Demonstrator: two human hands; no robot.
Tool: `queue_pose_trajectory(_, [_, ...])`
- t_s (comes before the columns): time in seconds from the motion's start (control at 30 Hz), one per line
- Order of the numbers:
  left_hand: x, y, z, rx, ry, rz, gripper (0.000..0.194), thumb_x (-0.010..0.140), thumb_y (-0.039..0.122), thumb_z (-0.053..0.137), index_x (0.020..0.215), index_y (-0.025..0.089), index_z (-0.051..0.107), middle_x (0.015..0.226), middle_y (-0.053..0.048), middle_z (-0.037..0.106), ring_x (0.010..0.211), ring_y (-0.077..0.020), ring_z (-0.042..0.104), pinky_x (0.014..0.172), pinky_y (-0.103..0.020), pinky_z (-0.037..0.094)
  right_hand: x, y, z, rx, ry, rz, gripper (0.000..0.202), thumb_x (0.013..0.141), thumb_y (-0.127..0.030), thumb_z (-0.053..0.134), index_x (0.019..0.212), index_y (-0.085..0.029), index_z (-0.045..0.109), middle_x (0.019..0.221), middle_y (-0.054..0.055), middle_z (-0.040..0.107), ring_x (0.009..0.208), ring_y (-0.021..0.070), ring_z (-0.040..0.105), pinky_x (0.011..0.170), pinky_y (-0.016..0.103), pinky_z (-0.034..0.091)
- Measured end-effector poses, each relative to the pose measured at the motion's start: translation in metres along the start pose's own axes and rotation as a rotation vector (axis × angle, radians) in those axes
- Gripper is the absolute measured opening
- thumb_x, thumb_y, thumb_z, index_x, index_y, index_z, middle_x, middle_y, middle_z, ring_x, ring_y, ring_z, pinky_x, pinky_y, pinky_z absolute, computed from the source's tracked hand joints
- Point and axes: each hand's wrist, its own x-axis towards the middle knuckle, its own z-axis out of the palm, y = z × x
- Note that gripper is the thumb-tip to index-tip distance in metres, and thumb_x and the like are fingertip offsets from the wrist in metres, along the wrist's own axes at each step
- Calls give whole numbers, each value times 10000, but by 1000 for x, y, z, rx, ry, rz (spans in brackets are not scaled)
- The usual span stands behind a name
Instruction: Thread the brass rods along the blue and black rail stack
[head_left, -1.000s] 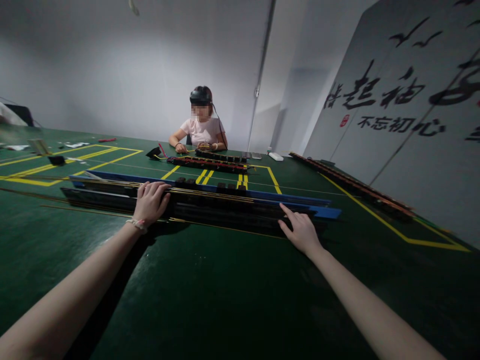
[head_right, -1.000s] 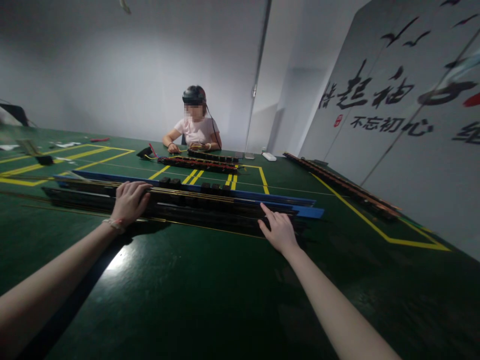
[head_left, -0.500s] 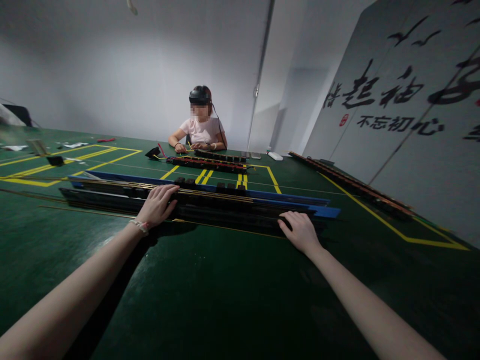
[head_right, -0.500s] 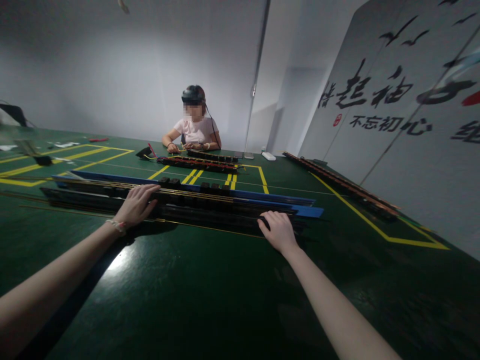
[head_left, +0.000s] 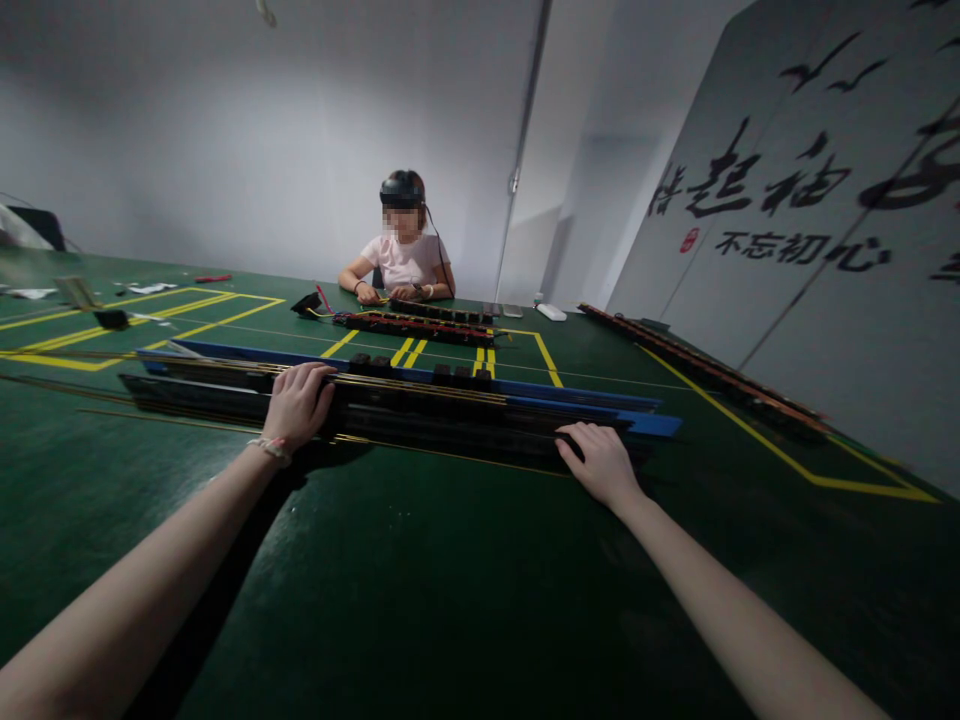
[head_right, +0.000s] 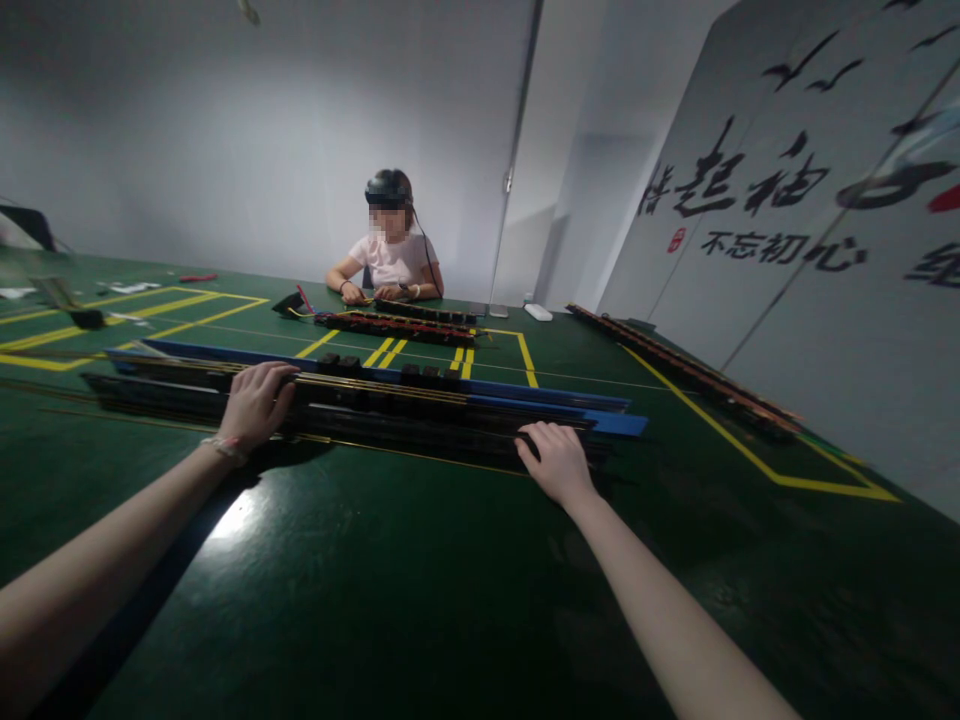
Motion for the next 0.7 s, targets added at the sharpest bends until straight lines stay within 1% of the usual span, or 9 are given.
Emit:
queue_pose_trajectory(0.43, [0, -2, 0, 4, 4, -11, 346, 920, 337, 343, 1171, 198, 536, 1164, -119, 577, 1113, -278, 488, 967, -441, 328, 0, 0, -1, -7, 4, 0, 342, 955, -376, 358, 1017, -184, 634, 983, 72, 692, 928, 208, 613, 813, 362, 409])
queue_pose_trajectory(0.6, [0, -3, 2, 0, 3, -12, 345, 922, 338, 346, 1168, 186, 534, 1167, -121, 584, 1118, -275, 491, 979, -437, 327, 1, -1, -2, 14, -16, 17, 336, 957, -376, 359, 1017, -183, 628, 984, 69, 689, 932, 203, 612, 822, 361, 408])
queue_pose_trajectory(0.7, [-1, -2, 0, -3, 4, -8, 341, 926, 337, 341, 1165, 183, 530, 1182, -117, 586, 1116, -271, 500, 974, -432, 341, 0, -1, -2, 14, -6, 16, 326, 952, -370, 364, 1025, -185, 622, 991, 72, 686, 952, 207, 612, 839, 364, 407])
